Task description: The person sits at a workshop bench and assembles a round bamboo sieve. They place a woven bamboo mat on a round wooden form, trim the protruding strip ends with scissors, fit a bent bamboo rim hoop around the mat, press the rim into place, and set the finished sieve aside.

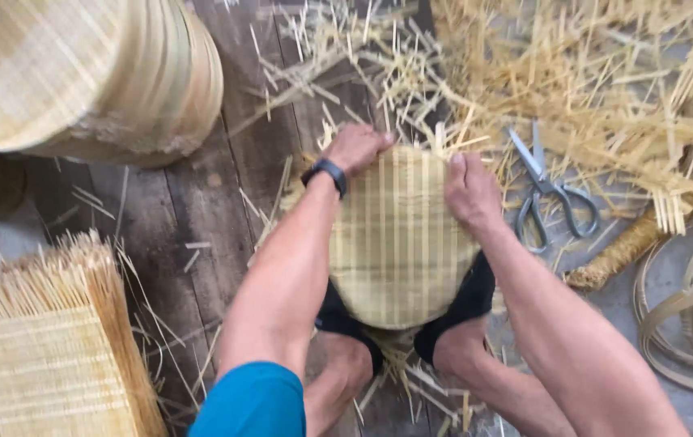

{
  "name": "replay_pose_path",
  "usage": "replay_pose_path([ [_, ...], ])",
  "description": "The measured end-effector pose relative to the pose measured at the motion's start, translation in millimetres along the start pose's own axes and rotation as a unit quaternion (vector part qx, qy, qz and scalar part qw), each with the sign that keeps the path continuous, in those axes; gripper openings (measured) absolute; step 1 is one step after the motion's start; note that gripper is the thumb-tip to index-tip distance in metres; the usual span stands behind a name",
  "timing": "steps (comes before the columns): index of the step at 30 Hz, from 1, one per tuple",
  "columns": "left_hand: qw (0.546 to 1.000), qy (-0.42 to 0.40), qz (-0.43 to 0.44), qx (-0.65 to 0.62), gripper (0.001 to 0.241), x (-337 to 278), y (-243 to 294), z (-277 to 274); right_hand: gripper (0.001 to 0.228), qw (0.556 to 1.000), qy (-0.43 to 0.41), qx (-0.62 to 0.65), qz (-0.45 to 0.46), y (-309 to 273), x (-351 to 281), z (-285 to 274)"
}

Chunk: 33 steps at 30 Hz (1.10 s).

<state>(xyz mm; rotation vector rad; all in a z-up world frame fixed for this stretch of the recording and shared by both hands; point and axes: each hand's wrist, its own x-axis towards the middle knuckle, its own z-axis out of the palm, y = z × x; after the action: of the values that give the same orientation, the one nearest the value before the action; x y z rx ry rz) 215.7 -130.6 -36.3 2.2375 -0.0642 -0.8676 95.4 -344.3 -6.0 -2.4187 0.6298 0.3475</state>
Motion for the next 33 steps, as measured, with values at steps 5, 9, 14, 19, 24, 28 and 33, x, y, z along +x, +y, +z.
replay_pose_path([
  [5, 0.996, 0.061, 0.033, -0.048, 0.044, 4.9, -35.3, 11.0, 0.044, 0.920, 0.225, -0.031, -0.319, -35.8, 9.2, 20.0],
  [9, 0.939, 0.300, 0.140, -0.093, 0.048, -58.2, -29.0, 5.1, 0.047, 0.976, -0.009, -0.054, -0.210, -97.6, 31.1, 25.5],
  [14, 0.961, 0.274, 0.021, 0.035, 0.062, -78.7, -90.1, 22.5, 0.042, 0.974, -0.137, -0.170, -0.060, -129.6, 11.2, 1.7],
  [19, 0.973, 0.219, -0.022, -0.071, 0.065, -65.1, -102.2, 15.9, 0.041, 0.976, -0.162, -0.146, -0.016, -133.1, 8.7, 0.5],
  [24, 0.962, 0.211, -0.001, -0.170, 0.064, -40.1, -125.4, 29.1, 0.033, 0.984, -0.058, -0.080, -0.150, -85.8, -12.6, -27.3],
  [28, 0.942, 0.310, 0.017, -0.127, 0.050, -66.3, -113.4, 41.1, 0.036, 0.931, 0.008, -0.103, -0.349, -55.7, -92.1, -145.1],
  [33, 0.880, 0.473, 0.044, -0.006, 0.044, -149.1, -100.1, 56.2, 0.034, 0.913, -0.145, -0.352, -0.149, 28.3, -141.5, -241.9],
])
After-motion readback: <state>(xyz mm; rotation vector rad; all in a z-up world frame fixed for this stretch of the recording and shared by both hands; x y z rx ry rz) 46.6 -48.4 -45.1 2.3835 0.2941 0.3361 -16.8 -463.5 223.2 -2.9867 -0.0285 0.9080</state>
